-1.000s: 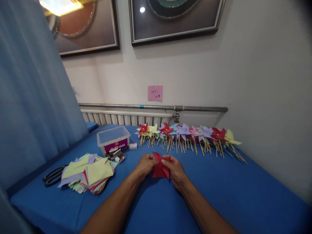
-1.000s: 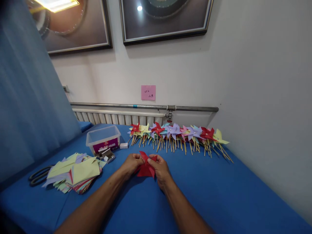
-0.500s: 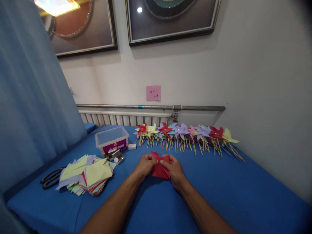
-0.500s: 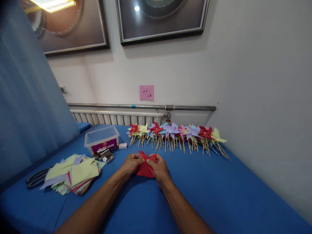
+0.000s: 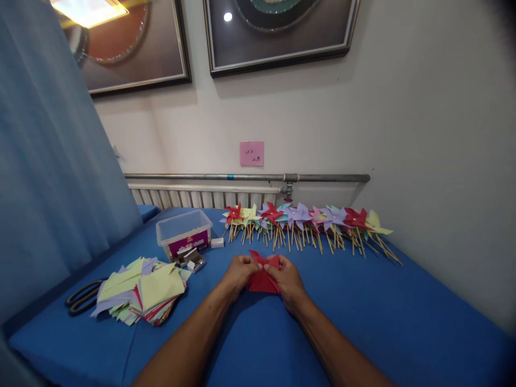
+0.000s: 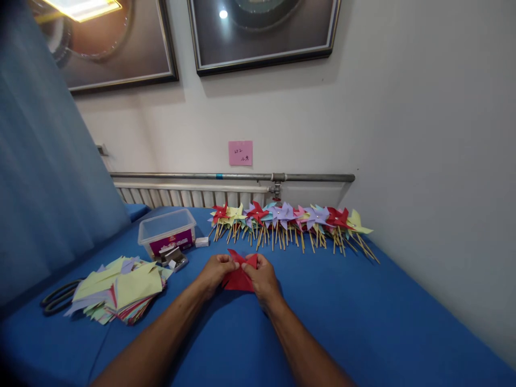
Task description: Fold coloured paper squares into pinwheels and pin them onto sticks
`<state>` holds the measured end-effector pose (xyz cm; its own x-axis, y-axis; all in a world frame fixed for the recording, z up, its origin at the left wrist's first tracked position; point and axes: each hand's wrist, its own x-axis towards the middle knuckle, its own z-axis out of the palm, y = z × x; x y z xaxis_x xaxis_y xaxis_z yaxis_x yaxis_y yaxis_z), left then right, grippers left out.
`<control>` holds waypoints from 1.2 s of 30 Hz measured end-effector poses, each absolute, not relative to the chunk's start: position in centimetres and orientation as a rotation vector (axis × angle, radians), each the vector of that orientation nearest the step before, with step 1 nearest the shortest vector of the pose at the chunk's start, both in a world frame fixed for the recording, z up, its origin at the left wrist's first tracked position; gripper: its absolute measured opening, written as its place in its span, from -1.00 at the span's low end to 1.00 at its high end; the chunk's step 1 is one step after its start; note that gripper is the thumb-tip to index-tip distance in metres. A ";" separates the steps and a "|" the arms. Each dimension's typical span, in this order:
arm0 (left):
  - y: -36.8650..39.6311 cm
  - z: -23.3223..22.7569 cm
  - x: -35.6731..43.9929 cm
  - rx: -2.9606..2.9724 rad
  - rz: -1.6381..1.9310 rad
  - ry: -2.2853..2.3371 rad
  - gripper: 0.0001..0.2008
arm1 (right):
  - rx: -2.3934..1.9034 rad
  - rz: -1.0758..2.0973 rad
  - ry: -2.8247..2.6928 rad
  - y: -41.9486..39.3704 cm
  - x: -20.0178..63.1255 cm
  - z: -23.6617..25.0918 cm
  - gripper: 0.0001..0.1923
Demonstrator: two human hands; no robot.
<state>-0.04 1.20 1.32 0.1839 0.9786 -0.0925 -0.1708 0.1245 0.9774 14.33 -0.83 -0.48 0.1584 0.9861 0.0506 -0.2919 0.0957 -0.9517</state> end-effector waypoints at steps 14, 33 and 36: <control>1.2 1.4 0.1 1.135 1.099 1.051 -0.65 | -0.996 1.173 -0.972 -0.6 14.1 -1.0 -0.61; 2.1 2.3 -1.4 0.898 1.200 0.990 -0.75 | -0.852 1.386 -0.836 -1.7 14.6 0.6 -0.61; 2.3 2.7 -2.1 0.846 1.182 0.916 -0.75 | -0.799 1.395 -0.899 -2.0 14.5 1.0 -0.33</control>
